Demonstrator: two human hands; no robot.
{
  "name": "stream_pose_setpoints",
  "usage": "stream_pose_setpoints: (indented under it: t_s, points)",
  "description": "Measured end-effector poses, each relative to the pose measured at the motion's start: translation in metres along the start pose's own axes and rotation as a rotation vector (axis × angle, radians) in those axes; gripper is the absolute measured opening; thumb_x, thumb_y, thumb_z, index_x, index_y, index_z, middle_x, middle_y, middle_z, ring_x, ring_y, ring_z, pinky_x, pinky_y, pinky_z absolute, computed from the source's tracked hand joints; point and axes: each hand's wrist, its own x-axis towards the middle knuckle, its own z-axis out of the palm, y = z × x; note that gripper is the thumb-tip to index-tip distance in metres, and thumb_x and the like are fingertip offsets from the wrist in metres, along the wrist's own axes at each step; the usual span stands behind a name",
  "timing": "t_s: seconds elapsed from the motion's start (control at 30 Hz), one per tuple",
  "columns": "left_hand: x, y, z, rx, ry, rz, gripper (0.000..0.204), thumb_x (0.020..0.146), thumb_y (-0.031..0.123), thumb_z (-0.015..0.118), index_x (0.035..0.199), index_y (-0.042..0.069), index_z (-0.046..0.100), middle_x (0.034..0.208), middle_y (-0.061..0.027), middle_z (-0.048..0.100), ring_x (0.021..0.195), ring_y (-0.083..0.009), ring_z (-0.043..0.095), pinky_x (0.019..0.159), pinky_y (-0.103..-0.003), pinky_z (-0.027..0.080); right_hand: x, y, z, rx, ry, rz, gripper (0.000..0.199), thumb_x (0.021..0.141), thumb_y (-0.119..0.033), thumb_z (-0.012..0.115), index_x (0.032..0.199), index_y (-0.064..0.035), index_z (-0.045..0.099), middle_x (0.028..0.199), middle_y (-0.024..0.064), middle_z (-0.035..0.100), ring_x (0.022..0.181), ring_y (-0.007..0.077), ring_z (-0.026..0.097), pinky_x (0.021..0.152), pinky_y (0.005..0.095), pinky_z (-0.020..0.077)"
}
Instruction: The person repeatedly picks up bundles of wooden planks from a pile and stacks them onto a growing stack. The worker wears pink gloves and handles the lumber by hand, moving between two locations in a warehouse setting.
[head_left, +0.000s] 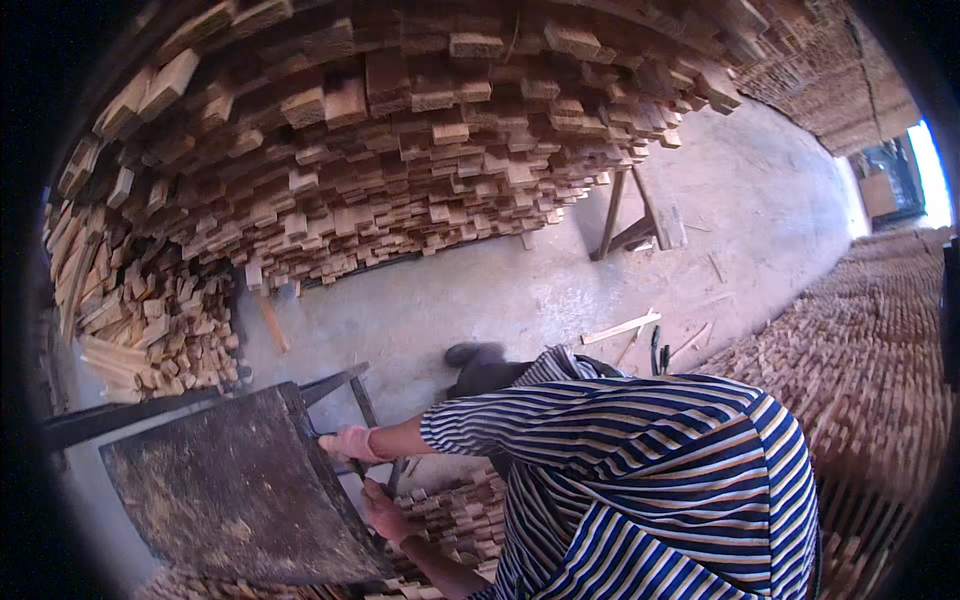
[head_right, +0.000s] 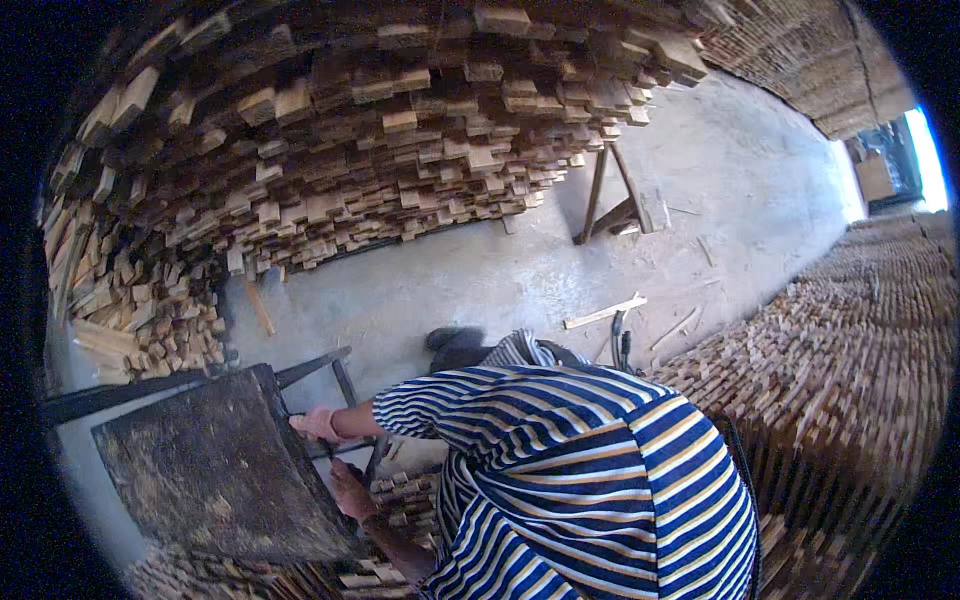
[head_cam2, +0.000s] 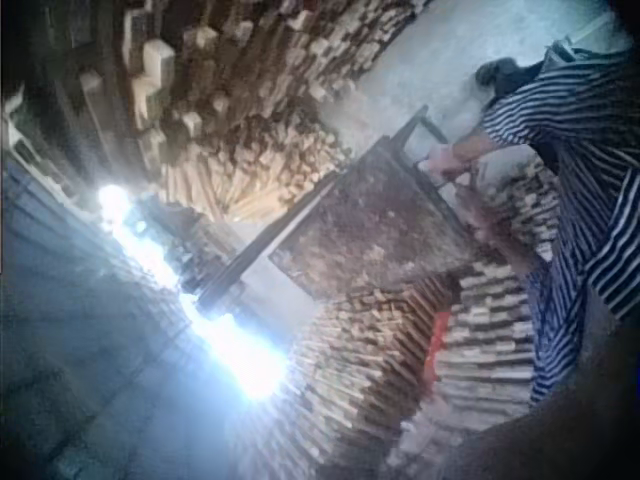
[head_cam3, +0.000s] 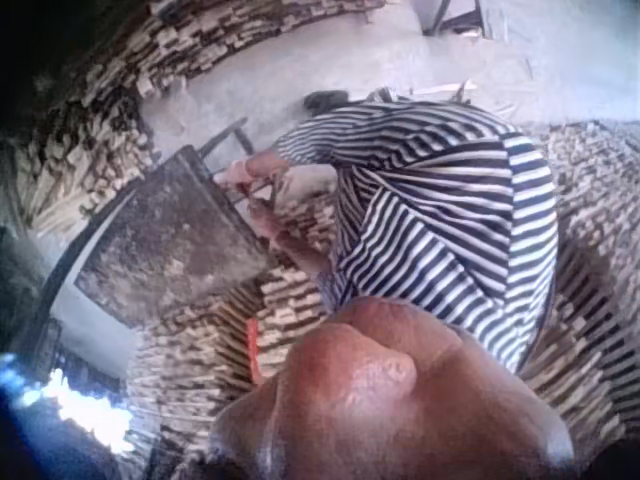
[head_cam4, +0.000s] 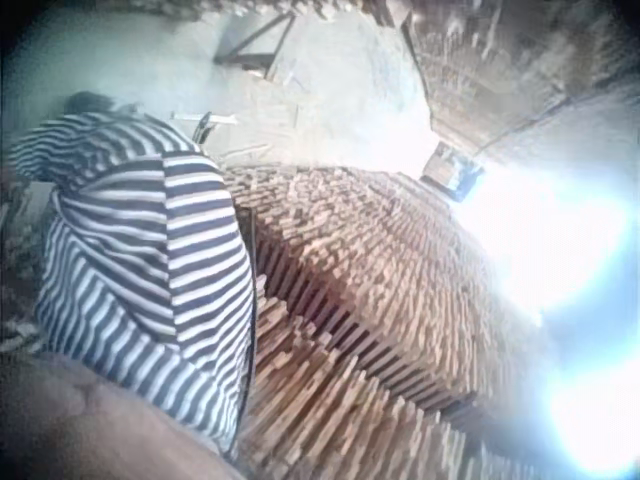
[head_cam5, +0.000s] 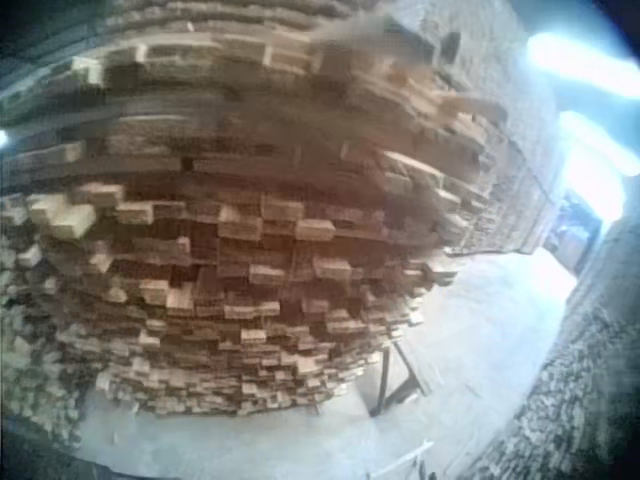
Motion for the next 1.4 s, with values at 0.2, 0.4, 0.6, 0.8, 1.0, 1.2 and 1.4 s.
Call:
stream_pose_setpoints:
  t_s: [0.2, 0.4, 0.6, 0.8, 1.0, 1.2, 1.4]
  points:
    - [0.0, -0.095, 0.002, 0.372, 0.31, -0.076, 0.078, 0.098, 0.071, 0.037, 0.118, 0.002, 0.068, 0.11, -0.0255, 0.069, 0.1, -0.045, 0.063, 0.088, -0.051, 0.048, -0.064, -0.026, 0.018, 0.284, -0.303, -0.012, 0.056, 0.1, -0.053, 0.055, 0.116, 0.0003, 0.061, 0.103, 0.0125, 0.065, 0.097, 0.0304, 0.062, 0.083, 0.0505, 0.048]
    - [-0.069, -0.033, 0.083, 0.524, 0.236, 0.03, 0.051, 0.098, 0.049, 0.043, 0.096, 0.006, 0.072, 0.09, -0.0235, 0.069, 0.081, -0.0424, 0.066, 0.071, -0.053, 0.052, -0.097, 0.023, -0.069, 0.459, -0.182, 0.251, 0.041, 0.1, -0.051, 0.058, 0.097, -0.0104, 0.06, 0.088, 0.0053, 0.058, 0.079, 0.0253, 0.055, 0.076, 0.046, 0.0483]
    - [-0.185, 0.028, 0.217, 0.178, -0.11, -0.095, 0.069, 0.096, 0.073, 0.034, 0.12, 0.017, 0.068, 0.106, -0.0176, 0.073, 0.094, -0.0405, 0.069, 0.078, -0.053, 0.052, -0.214, 0.056, -0.209, 0.003, -0.149, 0.307, 0.044, 0.099, -0.042, 0.058, 0.123, -0.0062, 0.047, 0.107, 0.0173, 0.064, 0.105, 0.0392, 0.061, 0.087, 0.0532, 0.0495]
    - [-0.252, 0.082, 0.243, 0.195, -0.373, -0.068, 0.069, 0.098, 0.069, 0.033, 0.128, 0.016, 0.064, 0.115, -0.0213, 0.07, 0.107, -0.0422, 0.067, 0.089, -0.053, 0.051, -0.317, 0.043, -0.295, -0.971, -0.246, -0.078, 0.05, 0.091, -0.035, 0.067, 0.126, -0.0091, 0.043, 0.104, 0.0223, 0.068, 0.098, 0.0434, 0.067, 0.08, 0.0493, 0.0539]
    - [-0.242, 0.064, 0.283, 0.243, -0.328, -0.051, 0.066, 0.098, 0.07, 0.034, 0.12, 0.018, 0.068, 0.115, -0.0187, 0.07, 0.106, -0.0415, 0.067, 0.088, -0.055, 0.051, -0.305, 0.087, -0.308, -0.961, -0.136, -0.104, 0.045, 0.088, -0.03, 0.07, 0.121, -0.0091, 0.049, 0.1, 0.0223, 0.068, 0.094, 0.0393, 0.068, 0.08, 0.0463, 0.0537]
    - [-0.258, 0.088, 0.261, 0.365, -0.186, 0.083, 0.071, 0.095, 0.076, 0.032, 0.123, 0.021, 0.068, 0.101, -0.0184, 0.074, 0.093, -0.0408, 0.071, 0.08, -0.053, 0.054, -0.302, 0.103, -0.322, -0.937, -0.188, -0.417, 0.043, 0.088, -0.027, 0.072, 0.12, -0.0087, 0.05, 0.099, 0.0203, 0.067, 0.097, 0.0357, 0.068, 0.082, 0.046, 0.052]
    - [-0.279, 0.032, 0.306, 0.204, 0.18, -0.068, 0.079, 0.089, 0.077, 0.046, 0.099, 0.005, 0.076, 0.095, -0.0229, 0.072, 0.091, -0.0385, 0.07, 0.078, -0.049, 0.055, -0.328, 0.084, -0.281, 0.418, -0.399, 0.373, 0.052, 0.1, -0.057, 0.053, 0.109, -0.0073, 0.067, 0.097, 0.01, 0.072, 0.088, 0.0287, 0.068, 0.074, 0.0457, 0.0554]
